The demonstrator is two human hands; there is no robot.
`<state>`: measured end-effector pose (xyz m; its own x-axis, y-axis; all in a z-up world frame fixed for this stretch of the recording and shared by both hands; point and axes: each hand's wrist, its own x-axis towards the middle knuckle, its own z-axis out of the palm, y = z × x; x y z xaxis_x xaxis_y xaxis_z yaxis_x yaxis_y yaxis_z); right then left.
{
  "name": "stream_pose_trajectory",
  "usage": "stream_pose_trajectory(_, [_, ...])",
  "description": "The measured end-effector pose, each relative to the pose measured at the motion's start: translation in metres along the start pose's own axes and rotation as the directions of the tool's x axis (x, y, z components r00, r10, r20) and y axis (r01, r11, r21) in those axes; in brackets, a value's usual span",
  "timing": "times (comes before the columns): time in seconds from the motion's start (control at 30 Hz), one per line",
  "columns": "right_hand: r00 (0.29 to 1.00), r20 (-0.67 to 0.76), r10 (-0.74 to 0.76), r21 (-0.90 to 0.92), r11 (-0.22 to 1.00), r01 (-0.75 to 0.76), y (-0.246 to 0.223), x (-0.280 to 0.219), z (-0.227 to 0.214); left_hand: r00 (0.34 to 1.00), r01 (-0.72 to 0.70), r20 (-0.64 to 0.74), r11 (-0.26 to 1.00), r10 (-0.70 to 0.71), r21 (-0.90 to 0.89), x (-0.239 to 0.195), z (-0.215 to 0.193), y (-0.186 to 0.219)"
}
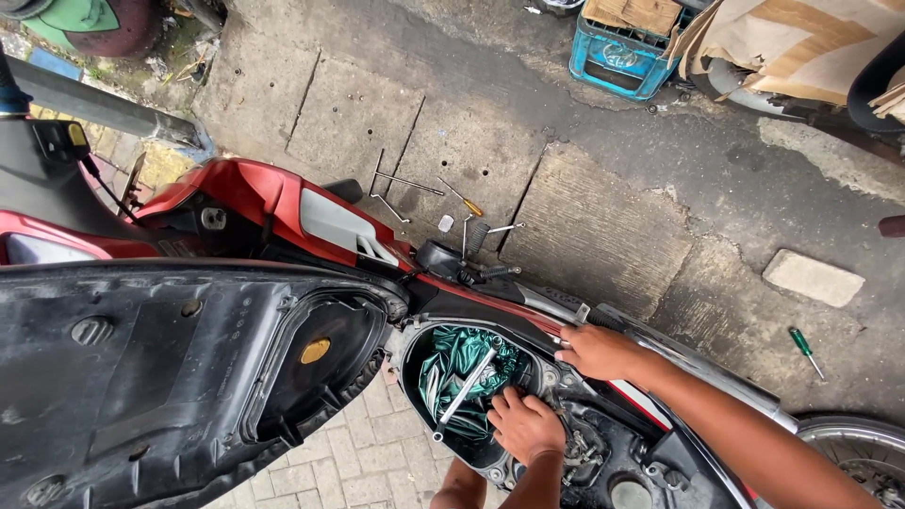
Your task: The person uses a wrench to tighten bolts on the floorboard of a scooter with the seat removed. They work on the central area of the scooter's chassis, adjusting the tool and their grip to secure the components.
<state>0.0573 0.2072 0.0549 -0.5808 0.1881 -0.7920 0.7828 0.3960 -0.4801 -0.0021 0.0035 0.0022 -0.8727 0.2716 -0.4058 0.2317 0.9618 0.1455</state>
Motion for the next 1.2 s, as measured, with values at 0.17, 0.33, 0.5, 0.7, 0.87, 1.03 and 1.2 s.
stream_pose_trajectory(0.17, [0.997,0.072,0.019,0.068,0.997,-0.023,-0.004,-0.005,-0.003,1.0,0.005,0.014,1.0,-0.005,-0.007,-0.001,-0.001,0.0])
stream_pose_trajectory(0.33, [0.993,0.121,0.001,0.045,0.999,-0.006,-0.007,-0.004,-0.005,1.0,0.011,0.014,1.0,-0.011,-0.012,-0.002,-0.003,0.0])
stream_pose_trajectory(0.5, [0.997,0.07,0.032,-0.03,0.999,-0.03,-0.002,0.001,-0.003,1.0,0.006,0.012,1.0,-0.006,0.005,-0.001,-0.001,-0.001])
stream_pose_trajectory(0.7, [0.994,0.105,-0.026,0.068,0.997,0.019,0.009,0.007,0.005,1.0,0.0,0.014,1.0,0.0,0.004,-0.001,-0.001,-0.001])
stream_pose_trajectory(0.87, [0.99,0.142,-0.01,0.085,0.996,-0.002,-0.004,-0.004,-0.012,1.0,0.003,0.008,1.0,-0.003,0.012,-0.001,-0.002,0.0])
stream_pose_trajectory(1.03, [0.991,0.131,0.035,0.057,0.997,-0.043,-0.006,-0.004,-0.013,1.0,0.002,0.008,1.0,-0.002,0.012,-0.001,-0.001,0.0])
stream_pose_trajectory(1.2, [1.0,0.028,-0.011,-0.03,0.999,0.011,0.005,0.002,-0.002,1.0,0.007,0.029,1.0,-0.008,0.02,-0.003,0.0,0.001])
